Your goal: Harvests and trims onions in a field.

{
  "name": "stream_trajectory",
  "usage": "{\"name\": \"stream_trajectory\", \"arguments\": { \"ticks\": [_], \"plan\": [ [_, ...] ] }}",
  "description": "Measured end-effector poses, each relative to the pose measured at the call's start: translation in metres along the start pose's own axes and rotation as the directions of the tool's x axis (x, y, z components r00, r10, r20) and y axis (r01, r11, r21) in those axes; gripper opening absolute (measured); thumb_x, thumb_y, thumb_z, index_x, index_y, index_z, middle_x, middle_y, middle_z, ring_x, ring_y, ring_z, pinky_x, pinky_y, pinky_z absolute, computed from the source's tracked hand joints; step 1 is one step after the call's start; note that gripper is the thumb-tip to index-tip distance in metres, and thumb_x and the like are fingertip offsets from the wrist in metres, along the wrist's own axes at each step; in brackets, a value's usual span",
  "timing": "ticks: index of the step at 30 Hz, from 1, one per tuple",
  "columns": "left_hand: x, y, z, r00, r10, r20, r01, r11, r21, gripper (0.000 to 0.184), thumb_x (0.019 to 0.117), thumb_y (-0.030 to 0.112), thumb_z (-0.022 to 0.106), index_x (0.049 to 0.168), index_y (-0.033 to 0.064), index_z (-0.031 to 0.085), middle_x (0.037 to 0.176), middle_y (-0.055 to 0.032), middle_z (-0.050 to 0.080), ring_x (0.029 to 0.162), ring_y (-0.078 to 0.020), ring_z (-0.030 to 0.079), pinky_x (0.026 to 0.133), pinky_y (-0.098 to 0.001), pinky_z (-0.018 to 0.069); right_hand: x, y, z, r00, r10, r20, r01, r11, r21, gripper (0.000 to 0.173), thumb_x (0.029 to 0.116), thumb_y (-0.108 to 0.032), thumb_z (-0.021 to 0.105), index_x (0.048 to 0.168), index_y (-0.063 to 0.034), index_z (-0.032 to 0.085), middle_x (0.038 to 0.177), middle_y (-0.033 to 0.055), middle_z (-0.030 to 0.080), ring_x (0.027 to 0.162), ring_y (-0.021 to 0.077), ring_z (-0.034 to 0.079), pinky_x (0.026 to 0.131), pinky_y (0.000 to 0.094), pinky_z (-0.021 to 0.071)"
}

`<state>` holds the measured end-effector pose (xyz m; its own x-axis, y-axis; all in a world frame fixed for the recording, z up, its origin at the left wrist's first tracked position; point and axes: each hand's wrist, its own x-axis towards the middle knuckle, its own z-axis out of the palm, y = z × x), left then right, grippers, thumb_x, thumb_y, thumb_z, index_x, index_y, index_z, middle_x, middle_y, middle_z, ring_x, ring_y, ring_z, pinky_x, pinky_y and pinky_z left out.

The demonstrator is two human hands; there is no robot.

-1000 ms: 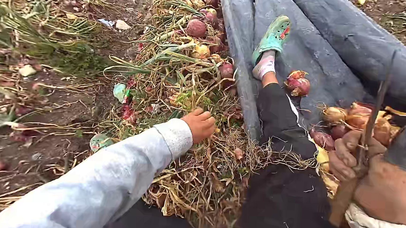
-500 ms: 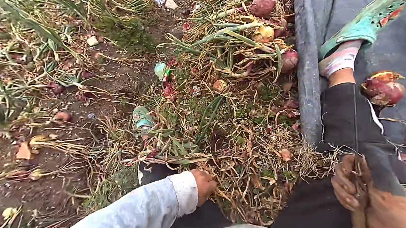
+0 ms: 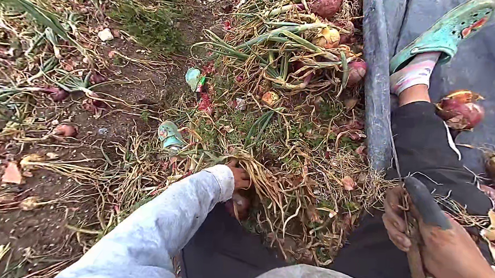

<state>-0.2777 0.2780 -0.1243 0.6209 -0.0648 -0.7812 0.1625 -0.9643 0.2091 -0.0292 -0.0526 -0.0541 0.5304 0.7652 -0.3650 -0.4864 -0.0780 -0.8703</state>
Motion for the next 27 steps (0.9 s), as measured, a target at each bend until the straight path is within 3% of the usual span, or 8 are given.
{"name": "stream_trajectory", "arguments": {
  "ticks": [3, 6, 8, 12, 14, 16, 21, 27],
  "plan": [
    [-0.005, -0.012, -0.039, 0.959, -0.284, -0.004, 0.284, 0.958, -0.044, 0.064, 0.0965, 0.022, 0.072, 0.155, 0.0205, 0.047, 0.157, -0.0174, 0.047, 0.148, -0.0409, 0.039, 0.122, -0.0702, 0.0090, 0.002, 0.007, -0.007, 1.000, 0.010, -0.015, -0.010, 1.000, 0.003, 0.041, 0.1040, -0.051, 0.041, 0.085, -0.0204, 0.061, 0.057, -0.0072, 0.051, 0.041, 0.0019, 0.048, 0.038, 0.0170, 0.0444],
    [-0.001, -0.033, -0.034, 0.794, -0.515, -0.324, 0.256, 0.766, -0.590, 0.069, 0.0905, 0.017, 0.079, 0.152, 0.0084, 0.049, 0.139, -0.0263, 0.061, 0.131, -0.0442, 0.057, 0.115, -0.0651, 0.0366, 0.002, 0.009, -0.008, 0.999, 0.031, -0.019, -0.030, 0.999, 0.020, 0.040, 0.1049, -0.048, 0.037, 0.086, -0.0203, 0.059, 0.057, -0.0065, 0.052, 0.041, 0.0025, 0.049, 0.039, 0.0173, 0.0453],
    [-0.009, -0.024, -0.046, 0.744, -0.586, -0.322, 0.197, 0.652, -0.732, 0.061, 0.0948, 0.018, 0.075, 0.150, 0.0078, 0.051, 0.132, -0.0288, 0.064, 0.125, -0.0456, 0.061, 0.111, -0.0631, 0.0414, 0.002, 0.013, -0.011, 0.999, 0.018, -0.032, -0.018, 1.000, 0.024, 0.041, 0.1032, -0.052, 0.044, 0.086, -0.0203, 0.061, 0.058, -0.0067, 0.052, 0.041, 0.0025, 0.049, 0.039, 0.0176, 0.0453],
    [-0.019, 0.034, -0.048, 0.913, -0.366, -0.183, 0.288, 0.893, -0.346, 0.035, 0.1021, 0.015, 0.061, 0.136, 0.0059, 0.065, 0.132, -0.0258, 0.063, 0.120, -0.0453, 0.063, 0.103, -0.0638, 0.0482, 0.005, 0.009, -0.008, 0.991, 0.106, -0.076, -0.103, 0.994, 0.033, 0.049, 0.1075, -0.051, 0.030, 0.082, -0.0186, 0.058, 0.056, -0.0050, 0.049, 0.040, 0.0039, 0.048, 0.039, 0.0182, 0.0457],
    [-0.011, 0.060, -0.024, 0.996, -0.087, -0.009, 0.083, 0.975, -0.207, 0.032, 0.1038, 0.010, 0.055, 0.133, 0.0019, 0.066, 0.136, -0.0265, 0.061, 0.127, -0.0455, 0.058, 0.107, -0.0634, 0.0445, 0.007, 0.009, -0.005, 0.990, 0.127, -0.068, -0.126, 0.992, 0.023, 0.048, 0.1073, -0.047, 0.026, 0.083, -0.0191, 0.057, 0.055, -0.0054, 0.050, 0.040, 0.0033, 0.048, 0.039, 0.0177, 0.0450],
    [-0.001, 0.069, -0.002, 0.988, 0.073, 0.133, -0.051, 0.985, -0.162, 0.031, 0.1042, 0.010, 0.056, 0.131, -0.0026, 0.065, 0.144, -0.0282, 0.055, 0.139, -0.0485, 0.047, 0.115, -0.0670, 0.0326, 0.006, 0.009, -0.001, 0.990, 0.134, -0.049, -0.134, 0.991, 0.015, 0.045, 0.1060, -0.042, 0.026, 0.083, -0.0191, 0.057, 0.055, -0.0058, 0.050, 0.040, 0.0026, 0.048, 0.039, 0.0169, 0.0442],
    [0.005, 0.042, 0.026, 0.989, -0.087, 0.122, 0.115, 0.962, -0.250, 0.055, 0.0966, 0.037, 0.071, 0.140, 0.0050, 0.059, 0.155, -0.0260, 0.042, 0.146, -0.0509, 0.034, 0.111, -0.0763, 0.0288, 0.001, 0.015, -0.005, 0.998, 0.064, -0.025, -0.063, 0.997, 0.034, 0.040, 0.0970, -0.055, 0.055, 0.080, -0.0199, 0.062, 0.056, -0.0060, 0.050, 0.041, 0.0027, 0.050, 0.040, 0.0175, 0.0455],
    [-0.004, 0.035, 0.002, 0.908, -0.306, 0.287, 0.391, 0.866, -0.312, 0.079, 0.0948, 0.065, 0.060, 0.150, 0.0089, 0.051, 0.150, -0.0270, 0.050, 0.143, -0.0433, 0.045, 0.118, -0.0644, 0.0318, 0.000, 0.016, -0.001, 0.992, 0.117, -0.051, -0.115, 0.993, 0.041, 0.039, 0.1019, -0.044, 0.038, 0.082, -0.0184, 0.060, 0.056, -0.0050, 0.050, 0.041, 0.0028, 0.049, 0.040, 0.0168, 0.0445]
  ]
}}
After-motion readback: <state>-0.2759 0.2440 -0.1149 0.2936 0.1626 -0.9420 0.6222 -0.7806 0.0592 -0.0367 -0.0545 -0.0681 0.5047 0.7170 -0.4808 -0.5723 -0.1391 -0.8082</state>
